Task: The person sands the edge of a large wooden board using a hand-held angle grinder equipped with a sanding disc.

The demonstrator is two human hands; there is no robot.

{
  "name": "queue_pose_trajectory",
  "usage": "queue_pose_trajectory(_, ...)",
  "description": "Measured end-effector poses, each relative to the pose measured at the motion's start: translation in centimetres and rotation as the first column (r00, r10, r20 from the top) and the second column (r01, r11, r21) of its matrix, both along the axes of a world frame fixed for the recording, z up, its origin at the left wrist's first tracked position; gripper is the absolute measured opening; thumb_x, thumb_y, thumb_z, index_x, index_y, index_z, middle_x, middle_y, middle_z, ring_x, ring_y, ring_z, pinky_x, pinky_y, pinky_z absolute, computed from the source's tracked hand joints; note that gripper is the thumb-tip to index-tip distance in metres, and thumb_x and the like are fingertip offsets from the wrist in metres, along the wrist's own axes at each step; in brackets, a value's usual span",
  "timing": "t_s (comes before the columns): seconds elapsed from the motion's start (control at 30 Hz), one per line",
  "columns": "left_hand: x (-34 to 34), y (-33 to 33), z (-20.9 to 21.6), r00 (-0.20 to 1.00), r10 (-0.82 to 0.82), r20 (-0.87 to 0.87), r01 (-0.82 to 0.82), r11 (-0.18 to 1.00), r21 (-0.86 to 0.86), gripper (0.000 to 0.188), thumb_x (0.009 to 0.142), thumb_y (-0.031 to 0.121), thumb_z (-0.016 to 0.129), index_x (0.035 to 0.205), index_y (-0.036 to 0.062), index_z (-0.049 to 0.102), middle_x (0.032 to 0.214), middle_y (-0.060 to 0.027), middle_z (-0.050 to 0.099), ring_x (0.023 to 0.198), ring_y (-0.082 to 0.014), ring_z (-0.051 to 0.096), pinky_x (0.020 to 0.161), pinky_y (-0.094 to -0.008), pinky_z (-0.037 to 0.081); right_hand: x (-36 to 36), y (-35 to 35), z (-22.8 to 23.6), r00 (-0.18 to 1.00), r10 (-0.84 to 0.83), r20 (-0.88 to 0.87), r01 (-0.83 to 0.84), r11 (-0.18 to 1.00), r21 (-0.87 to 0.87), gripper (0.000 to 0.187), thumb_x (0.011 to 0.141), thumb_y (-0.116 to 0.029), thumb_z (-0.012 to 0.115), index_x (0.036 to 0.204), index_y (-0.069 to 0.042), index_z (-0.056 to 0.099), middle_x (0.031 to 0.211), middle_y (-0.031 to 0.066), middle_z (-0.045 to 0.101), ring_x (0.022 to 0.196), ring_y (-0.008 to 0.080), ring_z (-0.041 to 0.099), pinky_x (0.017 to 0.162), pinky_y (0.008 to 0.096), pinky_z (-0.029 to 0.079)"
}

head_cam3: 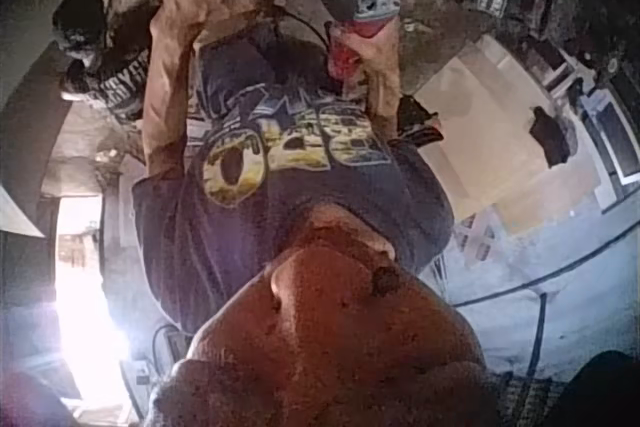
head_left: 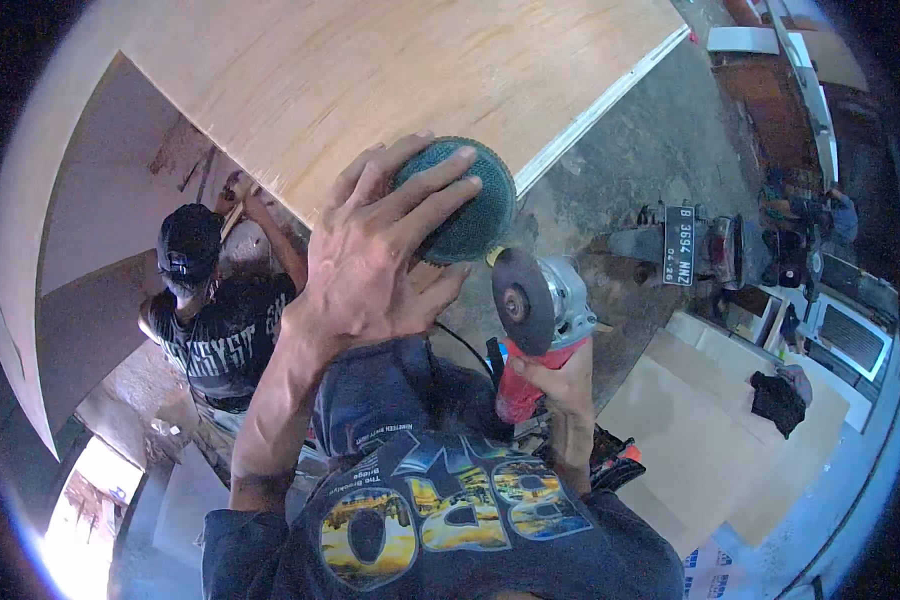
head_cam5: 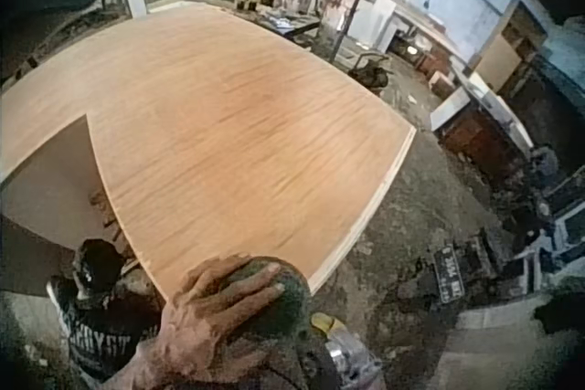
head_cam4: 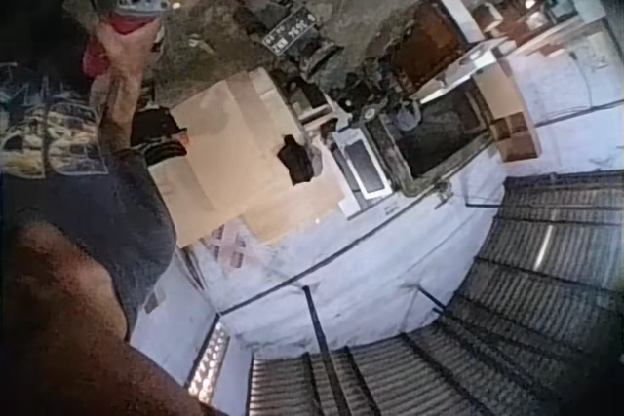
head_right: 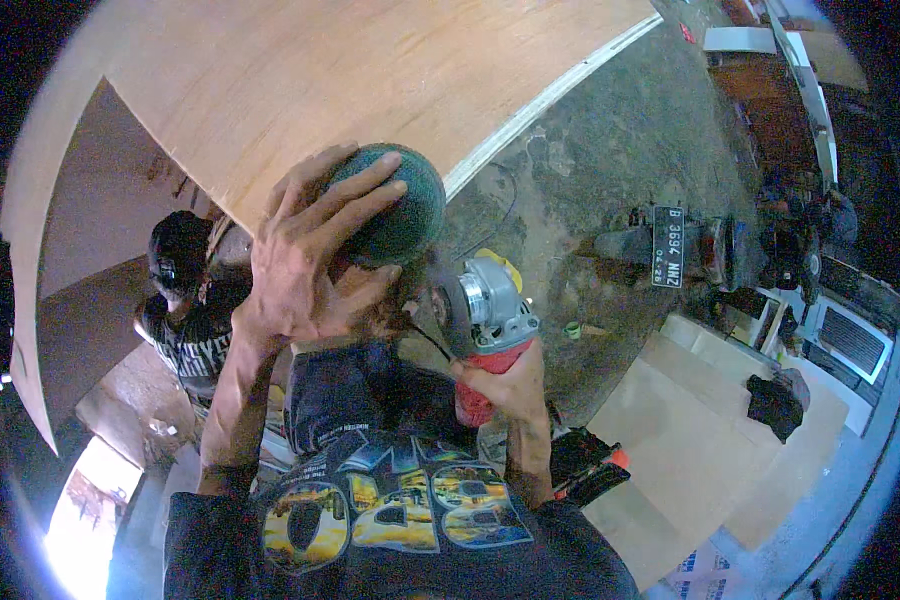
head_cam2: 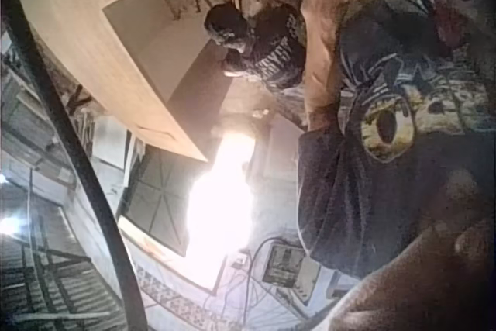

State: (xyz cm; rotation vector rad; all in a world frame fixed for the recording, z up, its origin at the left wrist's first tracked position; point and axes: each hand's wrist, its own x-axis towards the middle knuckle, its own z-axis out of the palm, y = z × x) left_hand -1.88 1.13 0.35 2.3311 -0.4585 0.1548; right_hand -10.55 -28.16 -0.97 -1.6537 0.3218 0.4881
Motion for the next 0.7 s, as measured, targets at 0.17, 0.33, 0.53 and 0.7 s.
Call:
queue_pose_trajectory(0.17, -0.21, -0.04, 0.18, 1.000, -0.012, 0.001, 0.012, 1.000, 0.020, 0.072, 0.071, 0.030, 0.076, 0.140, 0.0142, 0.065, 0.153, -0.0038, 0.059, 0.140, -0.0375, 0.051, 0.119, -0.0526, 0.039, -0.38, -0.57, 0.04, 0.999, -0.006, -0.042, 0.006, 1.000, 0.005, 0.070, 0.065, -0.010, 0.092, 0.128, 0.000, 0.062, 0.116, 0.0082, 0.072, 0.106, 0.0180, 0.068, 0.097, 0.0375, 0.053)
queue_pose_trajectory(0.33, 0.02, -0.12, -0.06, 1.000, -0.022, 0.000, 0.021, 0.999, 0.036, 0.074, 0.069, 0.031, 0.075, 0.140, 0.0141, 0.065, 0.153, -0.0040, 0.059, 0.140, -0.0375, 0.052, 0.119, -0.0530, 0.039, -0.22, -0.66, -0.33, 0.998, 0.007, -0.055, -0.005, 1.000, 0.029, 0.073, 0.066, -0.010, 0.092, 0.131, 0.000, 0.060, 0.119, 0.0092, 0.071, 0.109, 0.0187, 0.067, 0.099, 0.0383, 0.052)
queue_pose_trajectory(0.53, -0.23, -0.32, -0.25, 1.000, -0.014, 0.012, 0.014, 1.000, 0.020, 0.074, 0.068, 0.032, 0.076, 0.139, 0.0144, 0.066, 0.152, -0.0042, 0.060, 0.140, -0.0379, 0.051, 0.120, -0.0531, 0.038, -0.40, -0.15, -0.24, 0.999, -0.020, -0.047, 0.022, 0.999, 0.030, 0.080, 0.067, -0.015, 0.095, 0.135, 0.001, 0.056, 0.122, 0.0099, 0.070, 0.111, 0.0212, 0.067, 0.101, 0.0387, 0.051)
queue_pose_trajectory(0.7, -0.37, -0.30, 0.28, 1.000, -0.007, 0.017, 0.007, 1.000, 0.005, 0.073, 0.068, 0.032, 0.076, 0.139, 0.0140, 0.067, 0.152, -0.0044, 0.061, 0.142, -0.0376, 0.050, 0.120, -0.0527, 0.039, -0.44, -0.36, 0.01, 0.998, 0.004, -0.060, -0.003, 1.000, 0.021, 0.087, 0.065, -0.017, 0.096, 0.138, 0.001, 0.052, 0.125, 0.0102, 0.068, 0.115, 0.0218, 0.065, 0.104, 0.0399, 0.049)
